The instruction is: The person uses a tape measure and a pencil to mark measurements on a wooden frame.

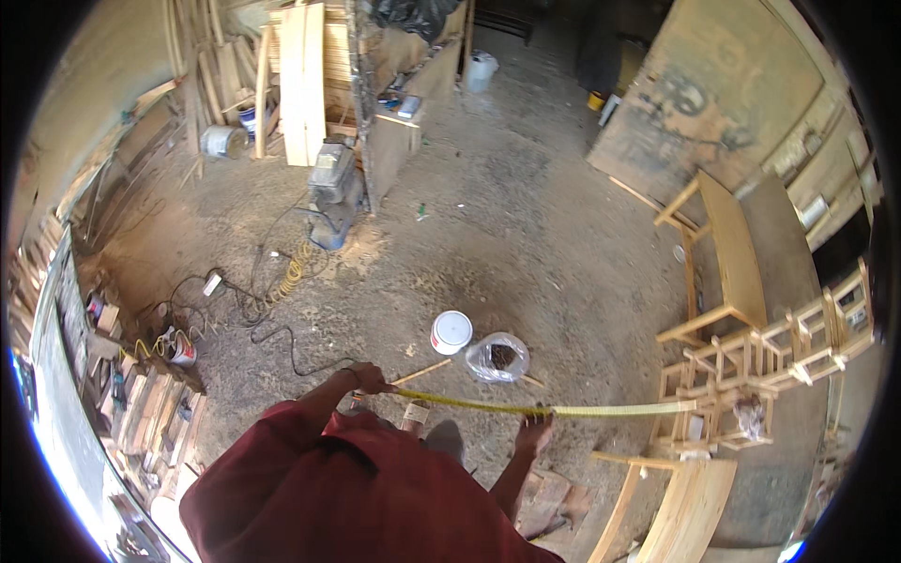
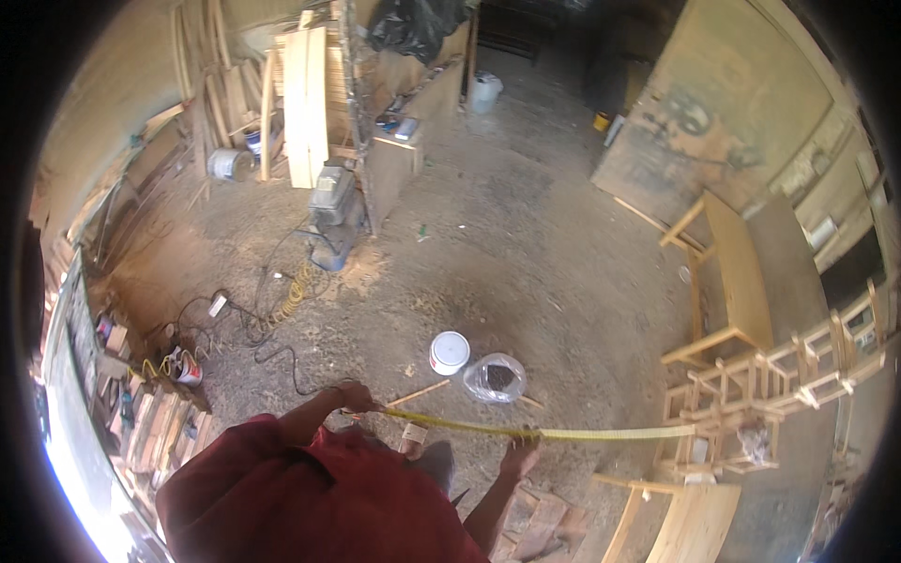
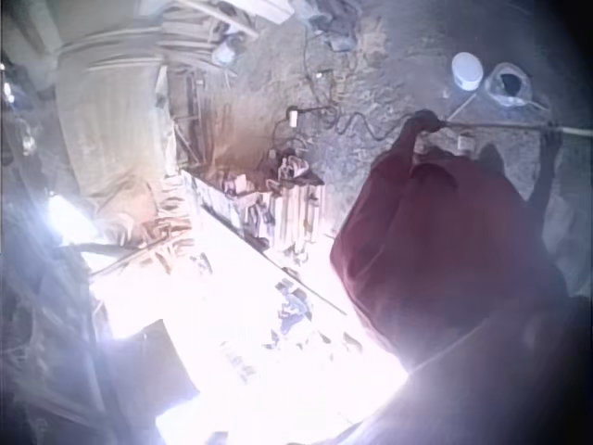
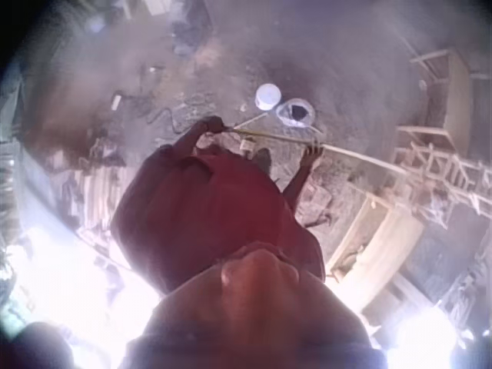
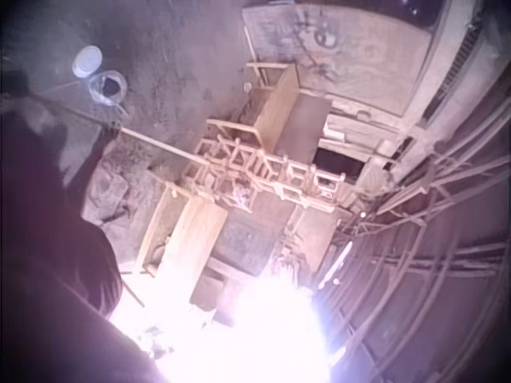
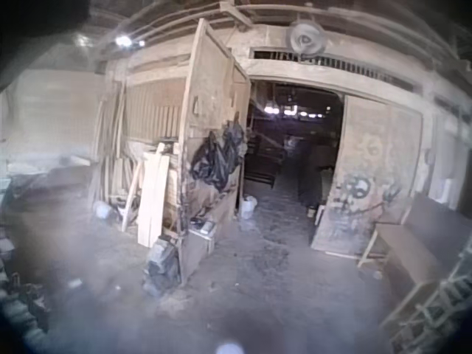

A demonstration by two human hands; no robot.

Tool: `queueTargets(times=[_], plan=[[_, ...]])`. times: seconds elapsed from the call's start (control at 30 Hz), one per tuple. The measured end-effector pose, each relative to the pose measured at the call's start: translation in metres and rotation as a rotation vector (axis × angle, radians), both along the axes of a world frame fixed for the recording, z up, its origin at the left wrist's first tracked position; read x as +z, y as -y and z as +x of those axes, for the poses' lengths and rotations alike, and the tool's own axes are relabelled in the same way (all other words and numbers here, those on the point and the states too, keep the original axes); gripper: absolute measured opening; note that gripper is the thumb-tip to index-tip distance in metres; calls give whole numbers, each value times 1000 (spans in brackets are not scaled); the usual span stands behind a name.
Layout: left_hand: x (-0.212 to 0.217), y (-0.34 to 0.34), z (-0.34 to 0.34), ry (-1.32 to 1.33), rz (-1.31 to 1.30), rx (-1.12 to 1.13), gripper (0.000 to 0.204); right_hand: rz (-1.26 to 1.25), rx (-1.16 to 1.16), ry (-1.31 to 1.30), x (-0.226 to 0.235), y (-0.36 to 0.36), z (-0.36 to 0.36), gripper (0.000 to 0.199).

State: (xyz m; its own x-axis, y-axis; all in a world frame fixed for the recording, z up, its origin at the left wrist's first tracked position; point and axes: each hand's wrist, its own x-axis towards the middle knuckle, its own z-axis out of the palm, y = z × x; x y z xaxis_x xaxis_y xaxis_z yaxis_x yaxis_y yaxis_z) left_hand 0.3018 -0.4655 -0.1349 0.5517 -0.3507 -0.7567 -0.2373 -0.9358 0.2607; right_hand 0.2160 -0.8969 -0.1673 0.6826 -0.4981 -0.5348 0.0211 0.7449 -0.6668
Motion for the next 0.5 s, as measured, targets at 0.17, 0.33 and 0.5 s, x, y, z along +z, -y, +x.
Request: queueTargets(times=[0.17, 0.33, 0.5], plan=[[17, -59, 10, 42, -76, 617, 73, -219, 383, -213, -4, -61, 134, 40], [-3, -89, 18, 81, -128, 1161, 71, -269, 711, -234, -60, -96, 209, 31], [-28, -83, 87, 16, -207, 1424, 69, -337, 1190, -657, -179, -54, 216, 24]])
